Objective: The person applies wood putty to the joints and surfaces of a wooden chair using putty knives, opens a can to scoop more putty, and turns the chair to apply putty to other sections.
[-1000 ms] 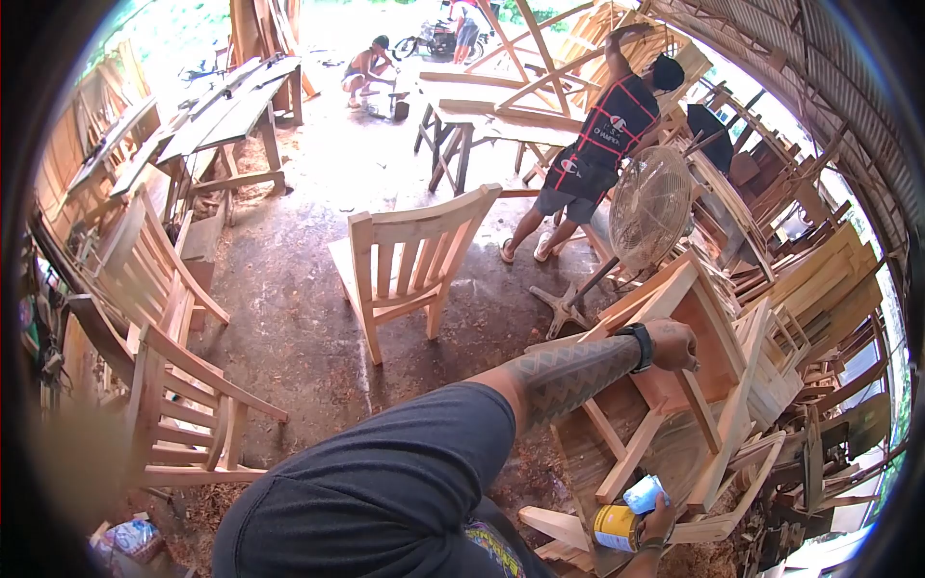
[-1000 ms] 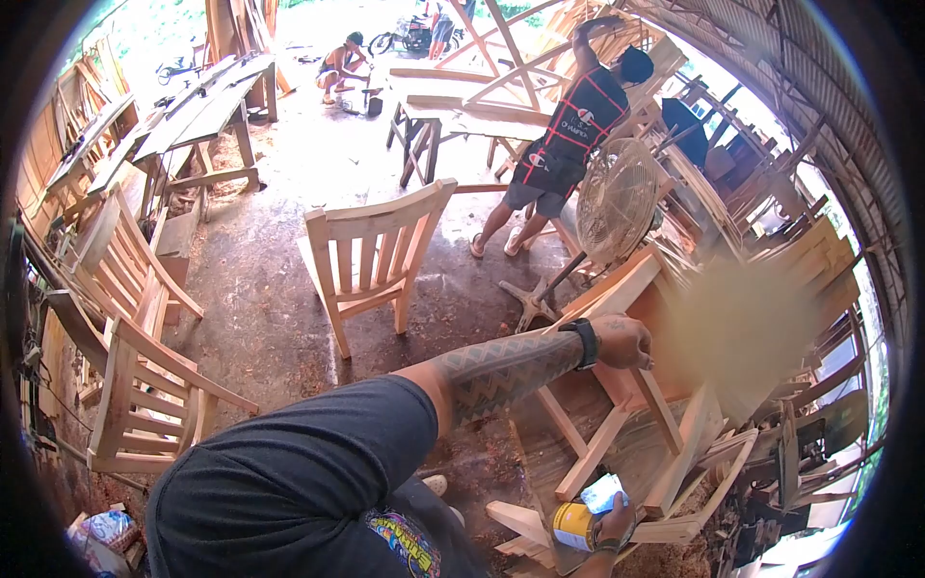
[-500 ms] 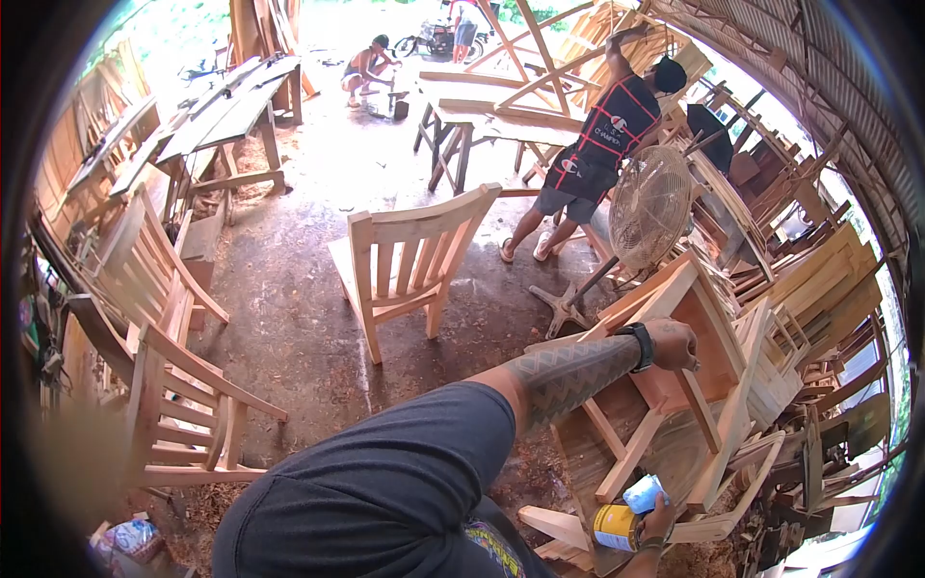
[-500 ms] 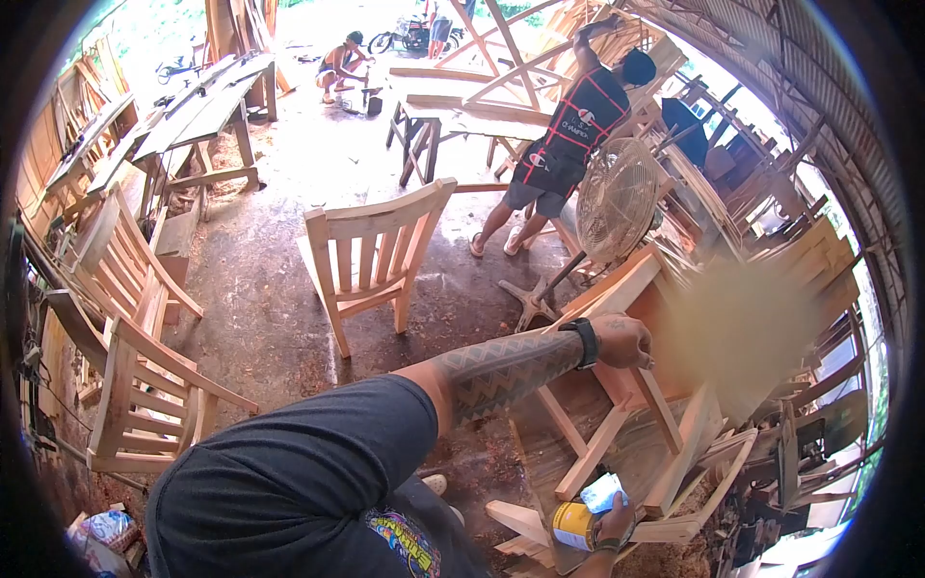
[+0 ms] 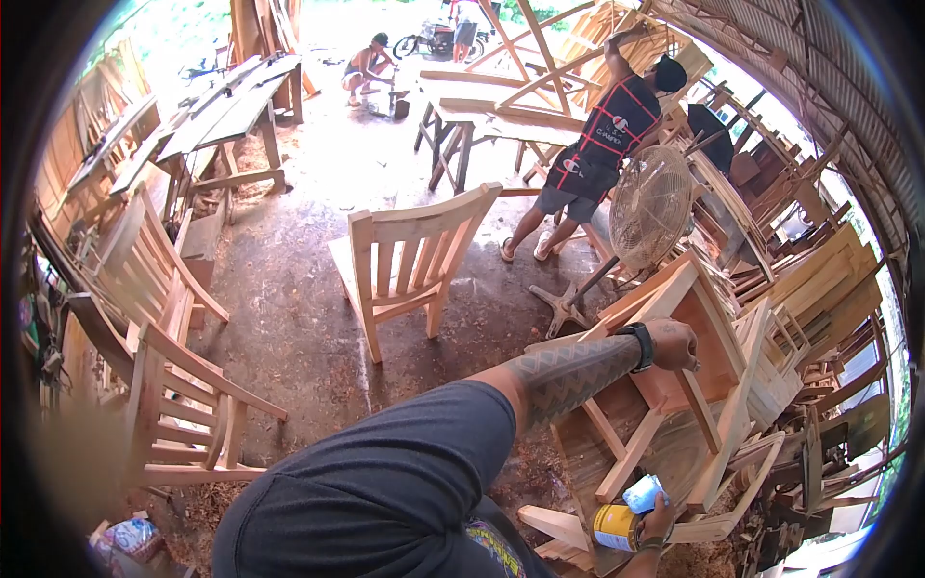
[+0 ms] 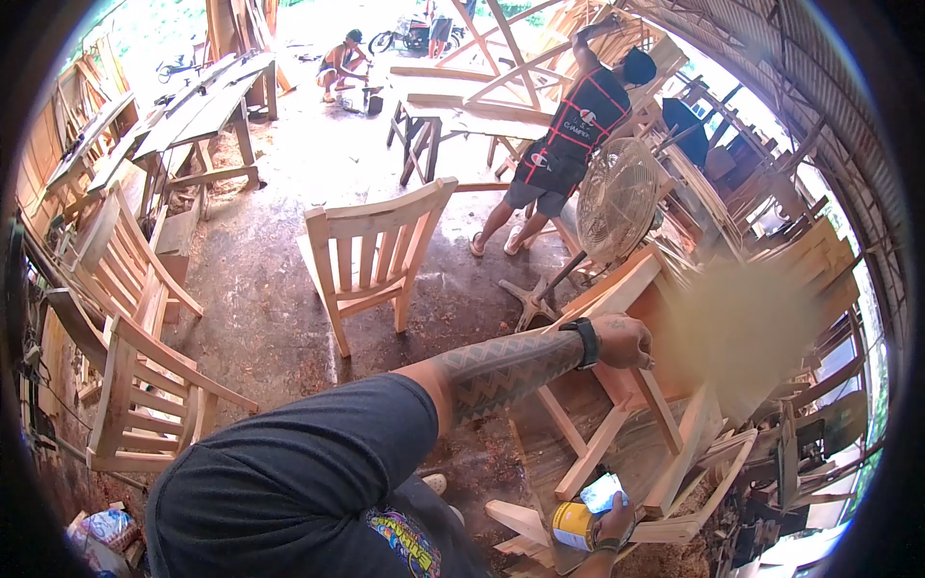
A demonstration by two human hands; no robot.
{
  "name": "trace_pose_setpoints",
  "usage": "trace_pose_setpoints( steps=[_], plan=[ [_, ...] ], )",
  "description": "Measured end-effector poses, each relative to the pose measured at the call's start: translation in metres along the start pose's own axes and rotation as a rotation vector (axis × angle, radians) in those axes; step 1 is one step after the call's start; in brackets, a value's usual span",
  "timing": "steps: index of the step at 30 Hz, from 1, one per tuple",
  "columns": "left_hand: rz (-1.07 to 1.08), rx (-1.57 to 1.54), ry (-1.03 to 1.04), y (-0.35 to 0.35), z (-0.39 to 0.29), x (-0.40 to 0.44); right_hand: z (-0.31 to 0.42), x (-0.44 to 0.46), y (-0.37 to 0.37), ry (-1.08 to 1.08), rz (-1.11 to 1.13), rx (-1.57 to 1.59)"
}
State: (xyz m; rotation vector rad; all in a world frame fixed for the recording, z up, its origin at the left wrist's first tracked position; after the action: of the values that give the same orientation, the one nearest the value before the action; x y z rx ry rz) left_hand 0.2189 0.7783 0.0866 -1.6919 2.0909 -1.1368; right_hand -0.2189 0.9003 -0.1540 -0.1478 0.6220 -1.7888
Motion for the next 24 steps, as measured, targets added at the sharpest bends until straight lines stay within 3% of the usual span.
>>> trace_pose_setpoints(
  steps=[4, 10, 24],
  plan=[
    [-0.019, 0.006, 0.015, 0.001, 0.001, 0.002, -0.023, 0.024, -0.004, -0.136, -0.083, 0.068],
    [-0.02, 0.019, 0.017, 0.003, 0.002, 0.003, -0.003, 0.001, 0.0, 0.036, 0.003, 0.014],
    [-0.004, 0.032, 0.002, 0.006, 0.005, 0.006, 0.005, -0.004, 0.005, -0.044, -0.057, 0.114]
  ],
)
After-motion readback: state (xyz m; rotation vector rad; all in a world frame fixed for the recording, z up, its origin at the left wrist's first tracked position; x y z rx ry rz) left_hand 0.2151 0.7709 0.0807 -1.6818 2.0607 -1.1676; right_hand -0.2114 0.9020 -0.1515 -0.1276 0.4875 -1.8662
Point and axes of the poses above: each hand's wrist, its own x-axis towards the middle knuckle, its own y-axis out of the palm, z = x × y, the point moved 7 cm from there along x, towards the middle knuckle, and after that the axes turned 5 degrees about x, right-handed, at the moved point
